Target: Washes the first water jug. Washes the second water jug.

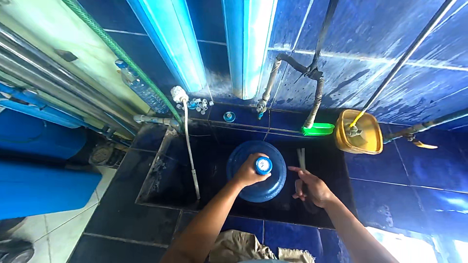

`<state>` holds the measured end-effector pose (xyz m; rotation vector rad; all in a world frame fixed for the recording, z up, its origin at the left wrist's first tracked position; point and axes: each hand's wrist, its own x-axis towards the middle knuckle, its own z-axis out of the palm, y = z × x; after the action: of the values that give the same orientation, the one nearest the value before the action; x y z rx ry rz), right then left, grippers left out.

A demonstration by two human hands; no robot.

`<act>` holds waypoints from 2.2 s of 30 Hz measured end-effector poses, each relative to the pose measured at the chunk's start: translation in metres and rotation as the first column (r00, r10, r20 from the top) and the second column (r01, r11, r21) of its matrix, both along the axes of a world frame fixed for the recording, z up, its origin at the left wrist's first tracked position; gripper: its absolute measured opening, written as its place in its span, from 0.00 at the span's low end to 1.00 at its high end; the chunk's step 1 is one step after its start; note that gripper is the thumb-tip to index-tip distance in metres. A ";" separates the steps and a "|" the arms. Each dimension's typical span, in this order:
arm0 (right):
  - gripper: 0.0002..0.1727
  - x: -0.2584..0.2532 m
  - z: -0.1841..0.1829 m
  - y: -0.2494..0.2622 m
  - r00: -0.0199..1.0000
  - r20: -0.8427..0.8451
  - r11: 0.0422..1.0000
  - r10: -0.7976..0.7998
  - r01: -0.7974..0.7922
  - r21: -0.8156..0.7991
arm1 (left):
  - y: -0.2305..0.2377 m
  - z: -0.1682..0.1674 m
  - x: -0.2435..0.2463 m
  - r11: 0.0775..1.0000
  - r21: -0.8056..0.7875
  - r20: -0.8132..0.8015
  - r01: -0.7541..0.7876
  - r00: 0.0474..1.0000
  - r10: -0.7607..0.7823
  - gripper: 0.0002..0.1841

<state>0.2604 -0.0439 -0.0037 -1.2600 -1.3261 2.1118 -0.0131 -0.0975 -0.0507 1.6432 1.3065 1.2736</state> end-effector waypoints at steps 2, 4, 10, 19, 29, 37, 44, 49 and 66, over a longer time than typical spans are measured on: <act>0.24 -0.007 0.015 -0.009 0.974 0.209 0.989 0.084 -0.107 0.101 | -0.007 -0.003 0.002 0.974 -0.076 -0.126 -0.214 0.971 0.204 0.39; 0.28 -0.014 0.039 -0.017 0.916 0.357 0.917 0.183 -0.289 0.273 | -0.010 -0.006 0.005 0.944 -0.140 -0.246 -0.298 0.934 0.259 0.42; 0.29 -0.055 0.102 -0.035 0.408 0.913 0.469 0.009 -0.808 0.357 | -0.005 -0.004 0.008 0.936 -0.186 -0.376 -0.299 0.902 0.213 0.41; 0.33 -0.087 0.141 -0.045 -0.085 0.996 0.422 0.029 -0.902 -0.089 | -0.006 -0.005 0.006 0.950 -0.155 -0.397 -0.271 0.897 0.191 0.40; 0.33 -0.103 0.155 -0.038 -0.156 0.984 0.399 0.087 -0.900 -0.178 | -0.007 -0.003 0.007 0.950 -0.156 -0.409 -0.272 0.893 0.188 0.40; 0.39 -0.120 0.115 -0.076 -0.049 0.999 0.609 0.004 -0.792 -0.042 | -0.005 -0.004 0.011 0.940 -0.158 -0.427 -0.302 0.879 0.211 0.39; 0.30 -0.086 0.066 -0.066 0.564 0.819 0.753 -0.105 -0.492 0.436 | -0.006 0.005 -0.005 0.956 -0.246 -0.195 -0.158 0.974 0.111 0.46; 0.38 -0.070 0.048 -0.045 0.693 0.711 0.839 -0.119 -0.313 0.445 | -0.014 0.090 -0.001 0.986 -0.034 -0.588 -0.164 0.801 0.113 0.20; 0.52 -0.101 -0.006 -0.007 0.790 0.607 0.869 0.086 -0.358 0.343 | 0.054 0.193 -0.100 0.874 -0.187 -0.702 -0.448 0.684 0.200 0.14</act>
<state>0.1595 -0.0513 -0.0100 -1.6543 -2.1700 1.4362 -0.1131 -0.0439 0.1420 1.7026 2.2135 0.5447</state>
